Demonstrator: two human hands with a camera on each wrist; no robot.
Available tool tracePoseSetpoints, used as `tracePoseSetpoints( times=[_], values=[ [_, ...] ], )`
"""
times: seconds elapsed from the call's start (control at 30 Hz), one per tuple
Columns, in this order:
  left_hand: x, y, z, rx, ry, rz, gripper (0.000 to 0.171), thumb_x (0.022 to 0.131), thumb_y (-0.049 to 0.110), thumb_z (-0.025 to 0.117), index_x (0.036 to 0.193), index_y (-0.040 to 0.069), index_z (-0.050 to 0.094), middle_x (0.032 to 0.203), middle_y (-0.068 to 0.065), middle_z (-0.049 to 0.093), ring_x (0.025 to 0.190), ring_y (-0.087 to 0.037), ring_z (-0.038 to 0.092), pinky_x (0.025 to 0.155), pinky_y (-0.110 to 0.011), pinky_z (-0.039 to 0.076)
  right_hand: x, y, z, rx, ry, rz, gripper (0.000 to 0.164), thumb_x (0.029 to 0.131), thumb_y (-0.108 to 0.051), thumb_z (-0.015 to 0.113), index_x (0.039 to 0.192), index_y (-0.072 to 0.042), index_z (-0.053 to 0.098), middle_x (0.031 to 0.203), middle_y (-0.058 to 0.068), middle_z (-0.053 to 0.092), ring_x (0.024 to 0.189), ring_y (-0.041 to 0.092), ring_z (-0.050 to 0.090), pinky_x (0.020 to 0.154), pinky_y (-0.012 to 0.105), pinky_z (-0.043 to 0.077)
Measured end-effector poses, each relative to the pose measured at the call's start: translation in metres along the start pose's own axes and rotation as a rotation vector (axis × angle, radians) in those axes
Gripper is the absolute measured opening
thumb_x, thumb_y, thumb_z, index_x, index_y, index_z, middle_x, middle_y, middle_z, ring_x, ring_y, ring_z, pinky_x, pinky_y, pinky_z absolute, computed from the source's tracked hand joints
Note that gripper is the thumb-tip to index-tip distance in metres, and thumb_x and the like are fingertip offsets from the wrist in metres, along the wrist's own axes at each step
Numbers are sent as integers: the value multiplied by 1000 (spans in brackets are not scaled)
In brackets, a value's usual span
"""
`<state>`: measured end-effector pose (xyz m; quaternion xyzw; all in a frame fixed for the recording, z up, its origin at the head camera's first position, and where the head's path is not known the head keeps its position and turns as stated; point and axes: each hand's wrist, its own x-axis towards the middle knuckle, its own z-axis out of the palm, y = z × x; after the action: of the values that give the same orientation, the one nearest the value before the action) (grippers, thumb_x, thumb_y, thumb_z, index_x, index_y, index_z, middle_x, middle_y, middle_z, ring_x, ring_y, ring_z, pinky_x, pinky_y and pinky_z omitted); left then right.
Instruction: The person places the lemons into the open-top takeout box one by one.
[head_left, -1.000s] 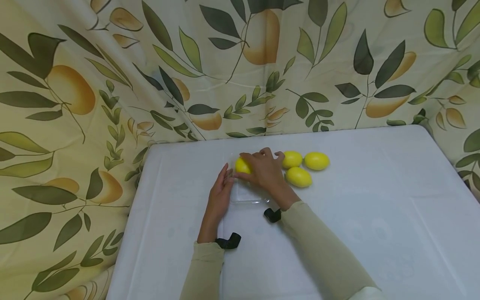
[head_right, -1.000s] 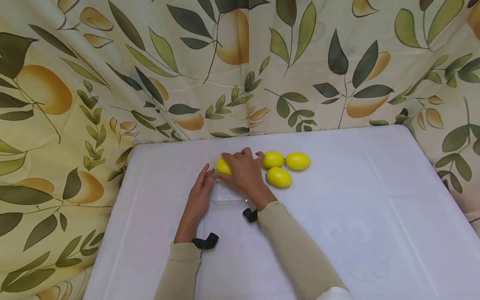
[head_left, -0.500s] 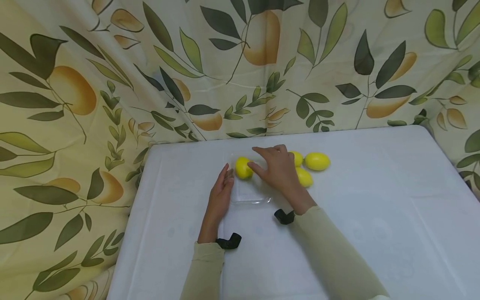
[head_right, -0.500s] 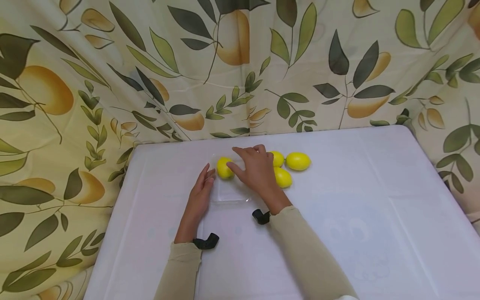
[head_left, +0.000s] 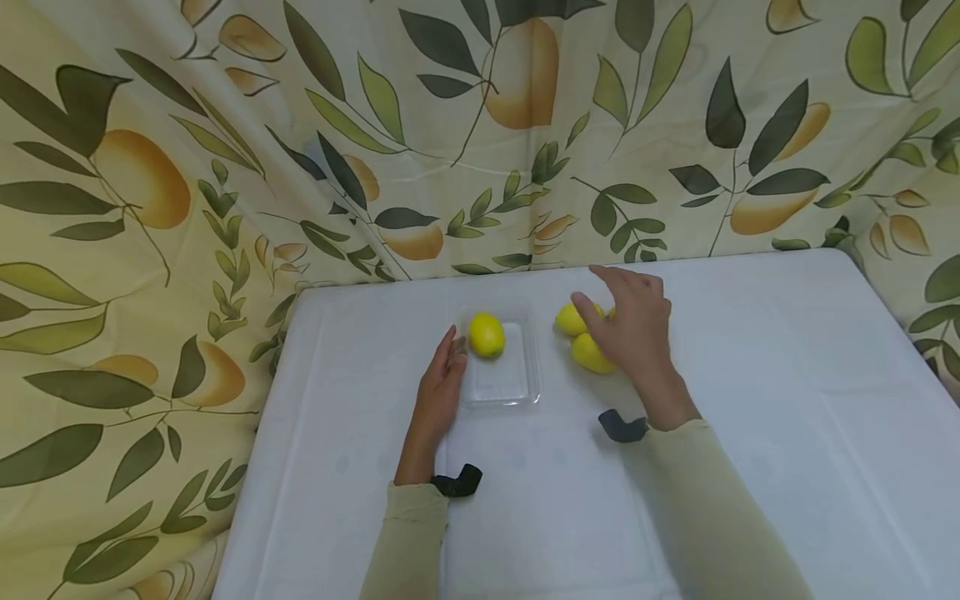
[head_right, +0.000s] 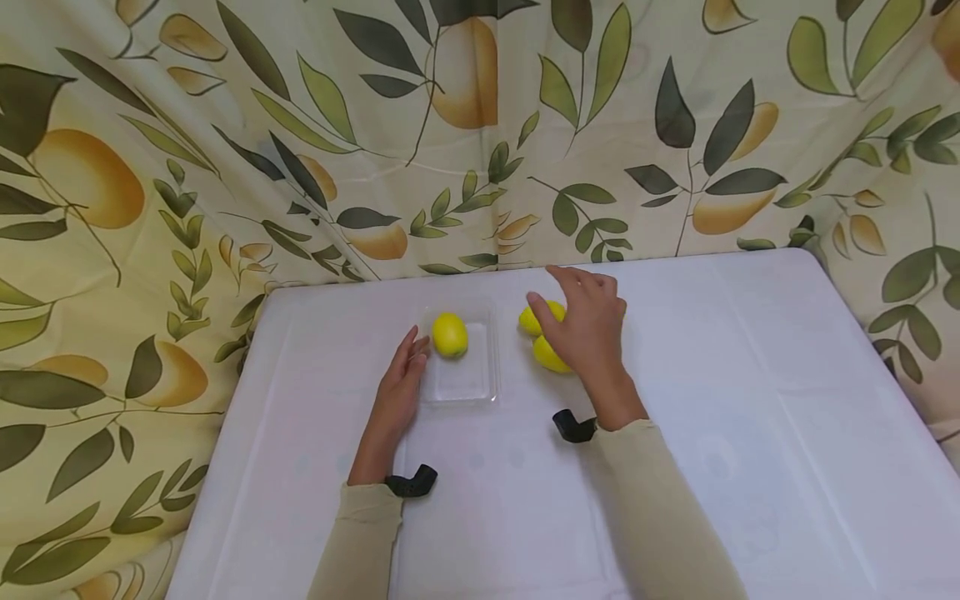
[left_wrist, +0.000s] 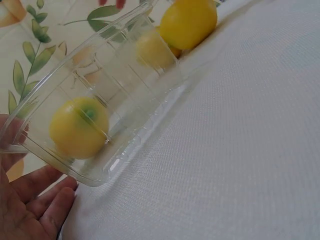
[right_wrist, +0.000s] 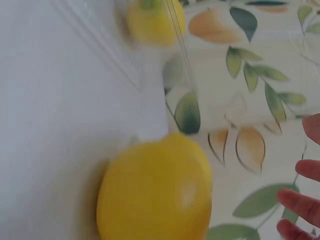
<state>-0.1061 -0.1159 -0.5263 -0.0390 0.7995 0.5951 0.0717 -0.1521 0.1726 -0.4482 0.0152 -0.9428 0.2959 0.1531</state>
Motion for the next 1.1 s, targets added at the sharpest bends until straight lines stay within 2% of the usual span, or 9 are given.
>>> tracePoseSetpoints(
  times=[0.17, 0.5, 0.8, 1.1],
  values=[
    [1, -1, 0, 18, 4, -2, 49, 108, 45, 43, 154, 53, 30, 154, 15, 49, 142, -14, 49, 121, -46, 35, -3, 22, -16, 25, -17, 103, 58, 98, -51, 57, 145, -17, 58, 150, 16, 54, 133, 45, 37, 97, 67, 33],
    [2, -3, 0, 15, 8, -4, 49, 108, 43, 43, 154, 53, 30, 153, 15, 49, 143, -13, 48, 121, -46, 35, -9, 56, -28, -25, -66, 209, 66, 98, -57, 54, 149, -16, 53, 150, 21, 53, 134, 53, 36, 98, 73, 30],
    [3, -2, 0, 5, -1, 4, 48, 108, 44, 44, 152, 56, 30, 153, 15, 49, 143, -13, 48, 121, -46, 35, -13, 73, -21, -37, -151, 270, 73, 96, -63, 54, 152, -15, 49, 147, 21, 54, 133, 52, 37, 100, 74, 30],
    [2, -2, 0, 1, -9, -7, 50, 108, 44, 43, 155, 51, 30, 154, 16, 48, 143, -14, 48, 122, -47, 34, -16, 79, -12, -50, -216, 296, 77, 96, -63, 56, 154, -13, 46, 145, 23, 54, 130, 51, 40, 101, 73, 32]
  ],
)
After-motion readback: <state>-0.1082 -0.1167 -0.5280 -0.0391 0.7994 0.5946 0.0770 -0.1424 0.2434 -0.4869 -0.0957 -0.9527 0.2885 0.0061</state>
